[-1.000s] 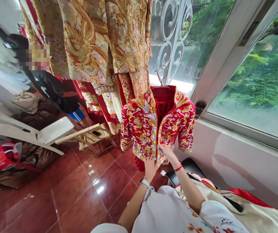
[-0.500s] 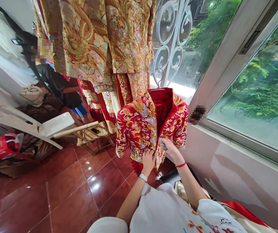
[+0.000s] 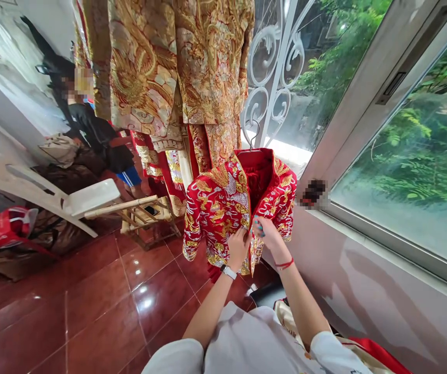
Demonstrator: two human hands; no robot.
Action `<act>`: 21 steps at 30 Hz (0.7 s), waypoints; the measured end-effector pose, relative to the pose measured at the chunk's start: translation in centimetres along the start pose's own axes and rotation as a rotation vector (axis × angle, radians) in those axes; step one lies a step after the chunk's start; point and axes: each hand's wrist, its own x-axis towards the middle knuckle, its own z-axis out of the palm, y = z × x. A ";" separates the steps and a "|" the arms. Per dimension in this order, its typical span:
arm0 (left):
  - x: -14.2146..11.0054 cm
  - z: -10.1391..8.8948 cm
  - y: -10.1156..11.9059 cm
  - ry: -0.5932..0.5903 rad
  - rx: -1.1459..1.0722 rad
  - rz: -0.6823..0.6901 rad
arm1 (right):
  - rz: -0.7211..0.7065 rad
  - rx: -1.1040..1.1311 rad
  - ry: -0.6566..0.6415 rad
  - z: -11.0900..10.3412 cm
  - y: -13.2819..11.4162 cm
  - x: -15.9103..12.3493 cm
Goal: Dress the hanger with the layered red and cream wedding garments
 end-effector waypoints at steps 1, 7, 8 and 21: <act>-0.1 0.0 0.1 0.002 -0.006 0.006 | -0.021 0.014 0.007 0.1 -1.3 0.5; 0.3 -0.5 1.0 0.031 -0.038 0.016 | -0.143 0.100 -0.002 2.0 -10.0 4.4; 0.4 -0.5 1.1 0.043 -0.045 0.009 | -0.155 0.101 0.002 2.5 -11.1 4.9; 7.9 -14.3 -6.8 0.644 -0.249 -0.188 | -0.810 -0.522 0.798 -8.8 -10.4 7.9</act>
